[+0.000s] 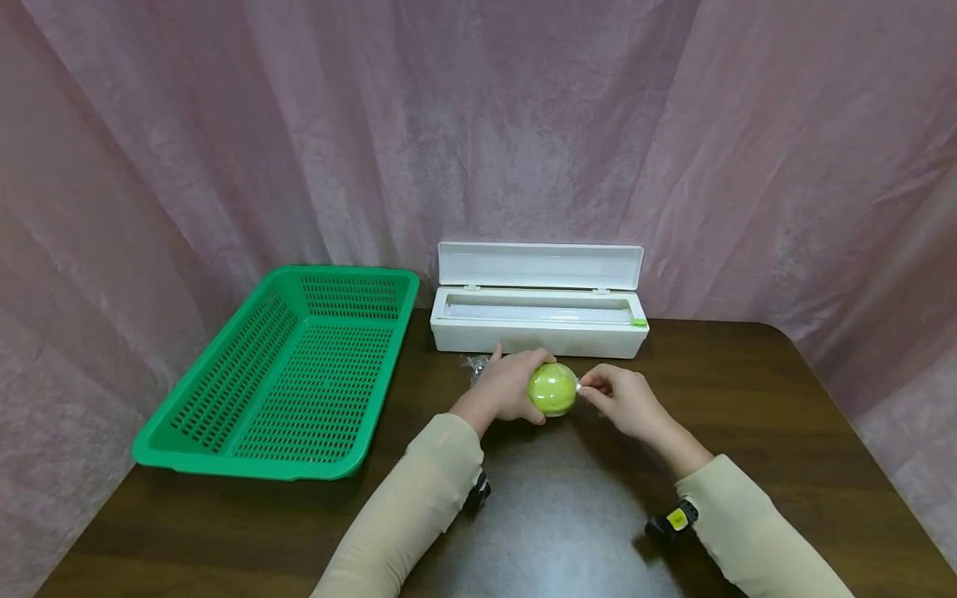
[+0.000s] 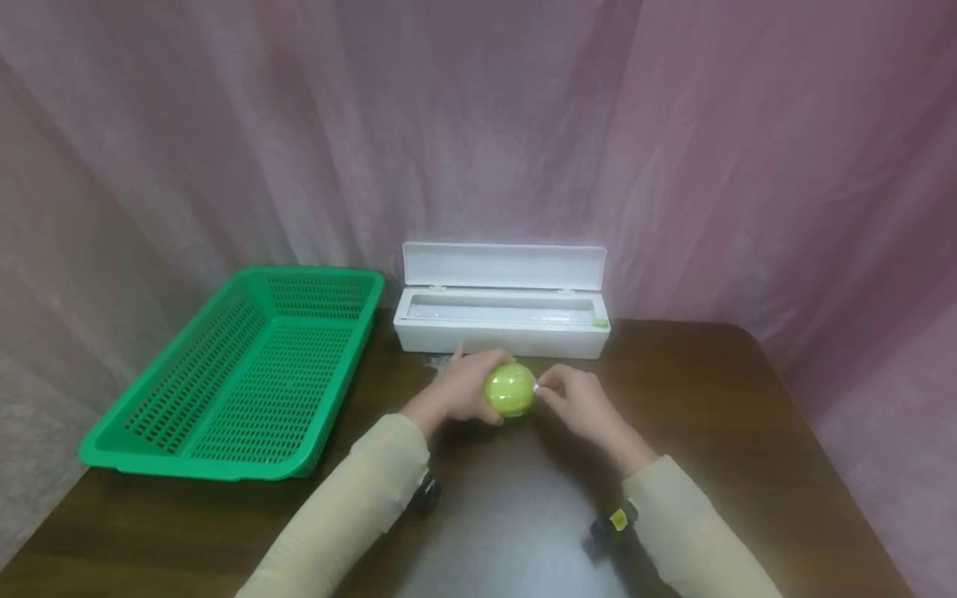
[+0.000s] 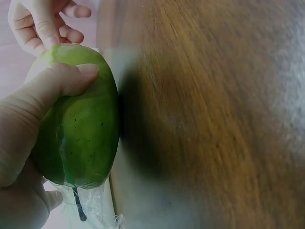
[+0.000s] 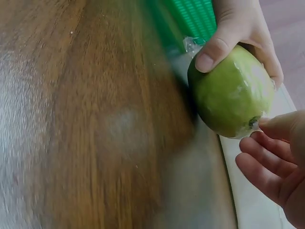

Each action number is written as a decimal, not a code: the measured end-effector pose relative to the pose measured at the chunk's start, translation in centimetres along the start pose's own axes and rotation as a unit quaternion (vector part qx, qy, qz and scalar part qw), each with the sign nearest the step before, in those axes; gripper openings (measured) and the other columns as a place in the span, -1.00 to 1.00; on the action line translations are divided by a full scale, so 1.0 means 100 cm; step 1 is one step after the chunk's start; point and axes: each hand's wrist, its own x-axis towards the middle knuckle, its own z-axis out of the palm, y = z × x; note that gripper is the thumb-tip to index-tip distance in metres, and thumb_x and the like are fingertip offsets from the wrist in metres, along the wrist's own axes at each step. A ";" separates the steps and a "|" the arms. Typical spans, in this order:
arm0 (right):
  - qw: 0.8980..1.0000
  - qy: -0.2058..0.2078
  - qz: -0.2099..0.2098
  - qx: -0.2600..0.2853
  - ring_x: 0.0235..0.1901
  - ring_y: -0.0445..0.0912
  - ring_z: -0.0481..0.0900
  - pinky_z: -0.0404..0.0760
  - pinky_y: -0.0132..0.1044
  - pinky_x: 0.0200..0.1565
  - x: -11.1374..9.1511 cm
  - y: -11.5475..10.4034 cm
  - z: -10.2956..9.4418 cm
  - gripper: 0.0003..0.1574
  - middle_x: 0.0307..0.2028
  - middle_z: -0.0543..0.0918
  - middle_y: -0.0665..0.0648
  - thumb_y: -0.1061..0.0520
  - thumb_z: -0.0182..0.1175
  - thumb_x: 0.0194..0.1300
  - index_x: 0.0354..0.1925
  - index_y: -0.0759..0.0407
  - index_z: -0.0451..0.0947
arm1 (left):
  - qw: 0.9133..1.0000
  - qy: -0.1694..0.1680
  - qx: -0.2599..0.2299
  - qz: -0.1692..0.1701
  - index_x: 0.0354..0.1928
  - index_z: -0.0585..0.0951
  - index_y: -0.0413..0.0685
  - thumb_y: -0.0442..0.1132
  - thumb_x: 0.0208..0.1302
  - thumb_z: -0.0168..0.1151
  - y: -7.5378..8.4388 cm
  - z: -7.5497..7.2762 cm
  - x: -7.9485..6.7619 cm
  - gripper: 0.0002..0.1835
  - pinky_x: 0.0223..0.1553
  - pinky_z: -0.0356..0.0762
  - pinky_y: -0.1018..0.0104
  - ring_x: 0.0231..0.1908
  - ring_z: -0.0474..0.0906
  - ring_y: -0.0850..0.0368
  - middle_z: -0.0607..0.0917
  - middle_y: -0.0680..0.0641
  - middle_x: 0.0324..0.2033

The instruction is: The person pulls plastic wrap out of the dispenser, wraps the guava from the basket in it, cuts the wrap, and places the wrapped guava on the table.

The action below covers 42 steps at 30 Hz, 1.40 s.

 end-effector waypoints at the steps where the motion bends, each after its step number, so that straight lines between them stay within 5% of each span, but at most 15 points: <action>1: 1.000 0.003 0.005 0.007 -0.55 -0.16 0.55 0.55 -0.39 -0.52 0.000 0.000 0.001 -0.90 -0.41 0.67 0.12 0.20 0.22 0.26 -0.28 0.23 0.59 | 1.000 0.000 0.001 0.001 0.22 0.34 0.22 0.01 -0.26 0.59 0.000 0.000 0.000 -0.10 0.40 -0.15 -0.17 0.18 0.43 0.13 0.53 0.12 0.15; 7: 1.000 0.017 -0.006 0.022 -0.59 -0.22 0.52 0.54 -0.38 -0.53 0.004 -0.003 0.000 -0.92 -0.40 0.69 0.14 0.23 0.23 0.24 -0.31 0.23 0.64 | 1.000 0.006 0.012 0.006 0.21 0.34 0.20 0.01 -0.27 0.59 0.001 -0.005 0.001 -0.10 0.39 -0.14 -0.18 0.17 0.44 0.10 0.53 0.10 0.14; 13: 0.999 0.043 -0.020 -0.003 -0.30 -0.08 0.61 0.60 -0.29 -0.27 0.006 -0.006 -0.003 -0.87 -0.29 0.70 0.17 0.19 0.27 0.19 -0.32 0.26 0.63 | 1.000 0.010 0.017 0.011 0.22 0.35 0.18 0.01 -0.26 0.58 0.005 -0.008 -0.001 -0.10 0.39 -0.13 -0.17 0.17 0.44 0.11 0.53 0.10 0.14; 20: 0.997 -0.006 -0.075 -0.009 0.01 -0.02 0.56 0.59 -0.15 -0.07 0.002 -0.009 0.009 -0.19 0.13 0.53 0.13 -0.09 0.38 0.08 0.26 0.08 0.38 | 1.000 0.004 0.022 0.012 0.33 0.28 0.13 0.07 -0.20 0.55 0.006 -0.003 -0.006 -0.02 0.41 -0.16 -0.12 0.32 0.28 0.13 0.38 0.06 0.32; 23: 0.992 -0.016 -0.111 -0.061 0.11 0.00 0.47 0.54 -0.08 0.01 0.000 -0.011 0.014 -0.16 0.19 0.45 0.13 -0.14 0.33 0.12 0.33 -0.04 0.32 | 1.000 0.006 0.026 0.008 0.40 0.20 0.07 0.11 -0.21 0.55 0.002 -0.002 -0.008 0.09 0.43 -0.18 -0.07 0.39 0.16 0.13 0.25 0.02 0.40; 27: 0.987 -0.031 -0.128 -0.092 0.14 0.04 0.43 0.52 -0.07 0.03 0.000 -0.014 0.018 -0.22 0.19 0.37 0.20 -0.14 0.26 0.21 0.35 -0.11 0.27 | 1.000 0.002 0.019 0.012 0.45 0.10 0.01 0.16 -0.26 0.55 -0.005 -0.004 -0.012 0.22 0.43 -0.16 -0.06 0.41 0.13 0.12 0.21 0.00 0.42; 33: 0.985 -0.040 -0.137 -0.094 0.08 0.08 0.42 0.51 -0.05 -0.03 -0.001 -0.020 0.017 -0.30 0.17 0.34 0.28 -0.02 0.28 0.22 0.31 -0.10 0.32 | 1.000 0.007 0.016 -0.001 0.38 0.26 0.01 0.19 -0.27 0.55 -0.022 -0.012 -0.019 0.11 0.40 -0.11 -0.16 0.33 0.27 0.11 0.41 0.03 0.30; 42: 0.986 -0.046 -0.116 -0.108 0.25 0.18 0.30 0.40 0.07 0.17 0.011 -0.027 0.030 -0.02 0.31 0.27 0.24 -0.18 0.49 -0.11 0.20 0.10 0.29 | 0.999 0.012 0.026 -0.021 0.30 0.39 0.02 0.20 -0.19 0.50 -0.031 -0.009 -0.029 -0.05 0.37 -0.12 -0.25 0.23 0.39 0.09 0.53 0.03 0.18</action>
